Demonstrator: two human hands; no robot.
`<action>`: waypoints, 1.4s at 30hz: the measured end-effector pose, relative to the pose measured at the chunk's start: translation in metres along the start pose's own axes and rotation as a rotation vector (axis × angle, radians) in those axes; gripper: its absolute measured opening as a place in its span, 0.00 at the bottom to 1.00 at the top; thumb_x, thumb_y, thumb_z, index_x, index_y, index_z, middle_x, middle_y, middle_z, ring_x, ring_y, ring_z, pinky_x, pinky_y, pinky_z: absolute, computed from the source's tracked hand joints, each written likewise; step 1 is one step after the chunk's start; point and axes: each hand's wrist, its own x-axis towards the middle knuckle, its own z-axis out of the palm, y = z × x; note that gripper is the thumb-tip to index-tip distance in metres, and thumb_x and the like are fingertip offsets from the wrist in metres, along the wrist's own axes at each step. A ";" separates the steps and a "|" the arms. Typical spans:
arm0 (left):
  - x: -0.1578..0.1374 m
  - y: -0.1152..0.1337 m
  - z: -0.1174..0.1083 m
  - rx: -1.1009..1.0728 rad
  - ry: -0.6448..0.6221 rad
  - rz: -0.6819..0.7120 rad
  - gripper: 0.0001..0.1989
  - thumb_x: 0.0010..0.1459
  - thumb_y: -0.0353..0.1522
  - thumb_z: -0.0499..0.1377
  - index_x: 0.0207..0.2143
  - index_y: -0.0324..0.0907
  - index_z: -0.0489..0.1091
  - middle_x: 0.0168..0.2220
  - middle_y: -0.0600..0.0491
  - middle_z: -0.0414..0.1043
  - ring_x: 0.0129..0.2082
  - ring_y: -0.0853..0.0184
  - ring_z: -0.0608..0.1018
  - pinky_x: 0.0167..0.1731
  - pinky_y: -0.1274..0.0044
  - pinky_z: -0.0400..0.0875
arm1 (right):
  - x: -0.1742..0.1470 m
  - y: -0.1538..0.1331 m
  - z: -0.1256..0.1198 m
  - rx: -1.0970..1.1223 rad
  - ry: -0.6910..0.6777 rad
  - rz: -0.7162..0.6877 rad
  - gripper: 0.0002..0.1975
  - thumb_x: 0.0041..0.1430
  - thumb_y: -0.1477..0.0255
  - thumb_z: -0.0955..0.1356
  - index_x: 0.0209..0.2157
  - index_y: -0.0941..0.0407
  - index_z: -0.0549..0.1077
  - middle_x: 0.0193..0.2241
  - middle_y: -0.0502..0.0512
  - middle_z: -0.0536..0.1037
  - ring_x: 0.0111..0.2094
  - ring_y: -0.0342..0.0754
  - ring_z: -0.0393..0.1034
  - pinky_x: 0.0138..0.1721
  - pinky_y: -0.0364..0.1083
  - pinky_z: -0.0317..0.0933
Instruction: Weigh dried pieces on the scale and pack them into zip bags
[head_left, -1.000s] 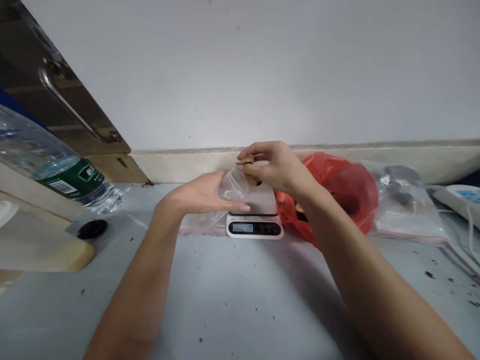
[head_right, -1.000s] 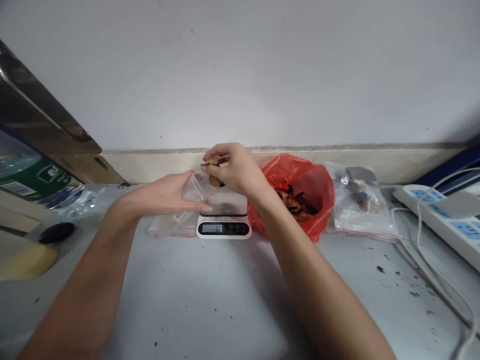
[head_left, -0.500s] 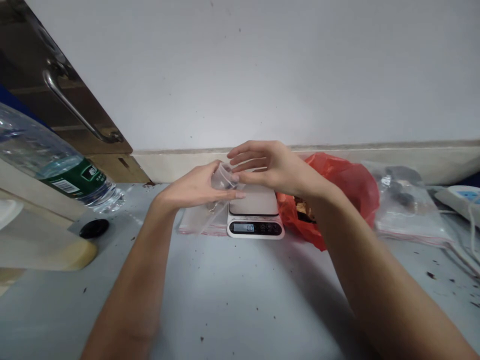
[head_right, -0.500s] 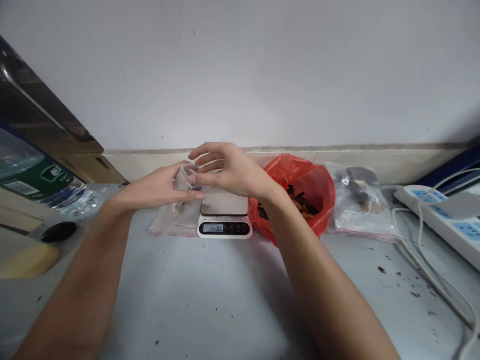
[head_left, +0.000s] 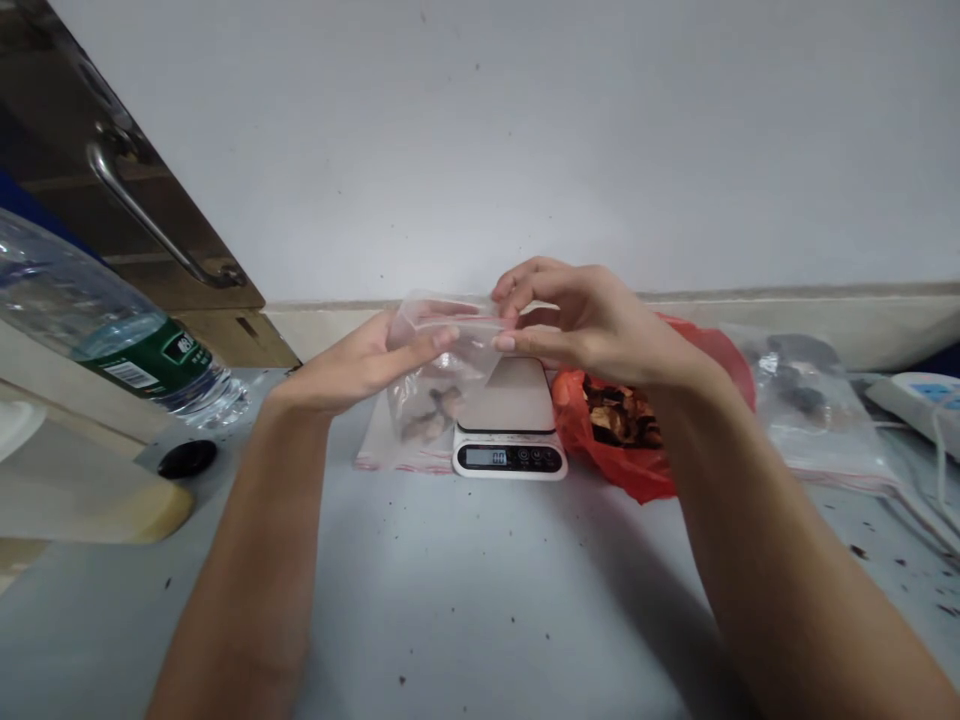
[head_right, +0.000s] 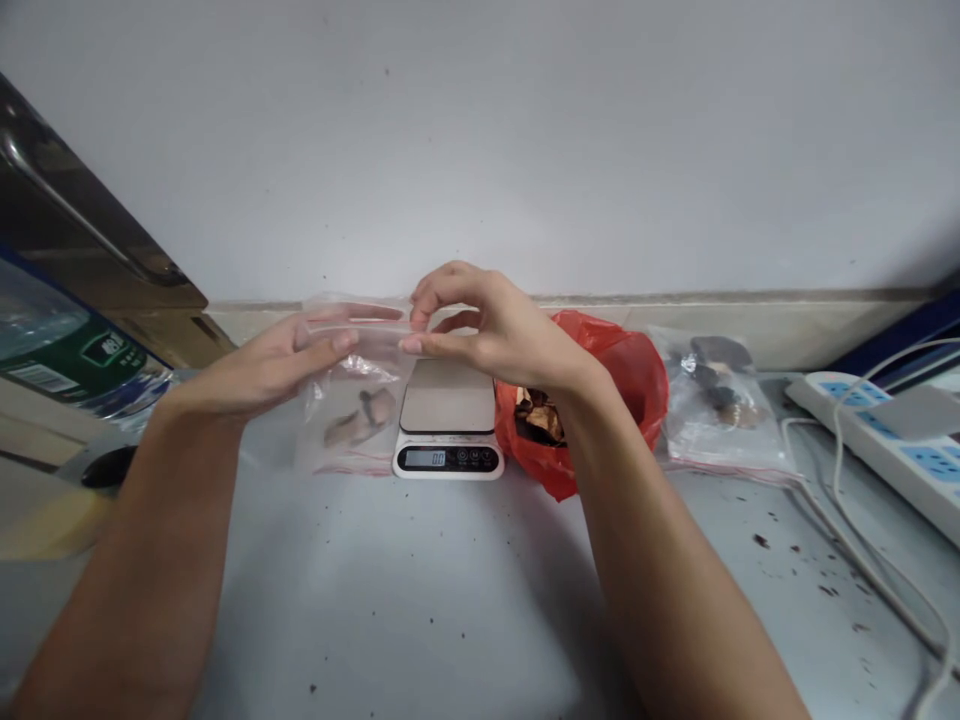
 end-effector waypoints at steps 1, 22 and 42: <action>0.001 0.000 0.001 0.016 0.027 0.003 0.31 0.63 0.55 0.61 0.59 0.44 0.75 0.39 0.48 0.84 0.38 0.58 0.85 0.37 0.73 0.80 | 0.000 -0.001 0.000 -0.009 0.028 -0.001 0.22 0.51 0.50 0.78 0.25 0.54 0.75 0.41 0.58 0.79 0.41 0.50 0.72 0.39 0.49 0.69; 0.010 0.003 0.008 0.187 0.564 0.107 0.09 0.49 0.38 0.72 0.26 0.43 0.79 0.32 0.52 0.84 0.37 0.61 0.85 0.41 0.75 0.81 | -0.002 0.003 -0.014 -0.324 0.314 0.064 0.24 0.52 0.52 0.78 0.20 0.54 0.70 0.20 0.49 0.70 0.26 0.45 0.65 0.29 0.46 0.58; 0.008 0.013 0.009 0.090 0.393 0.022 0.12 0.51 0.38 0.71 0.35 0.42 0.79 0.30 0.51 0.83 0.36 0.60 0.86 0.40 0.73 0.81 | -0.005 -0.003 -0.020 -0.210 0.323 0.047 0.23 0.50 0.49 0.79 0.22 0.53 0.74 0.23 0.52 0.75 0.29 0.49 0.70 0.29 0.48 0.63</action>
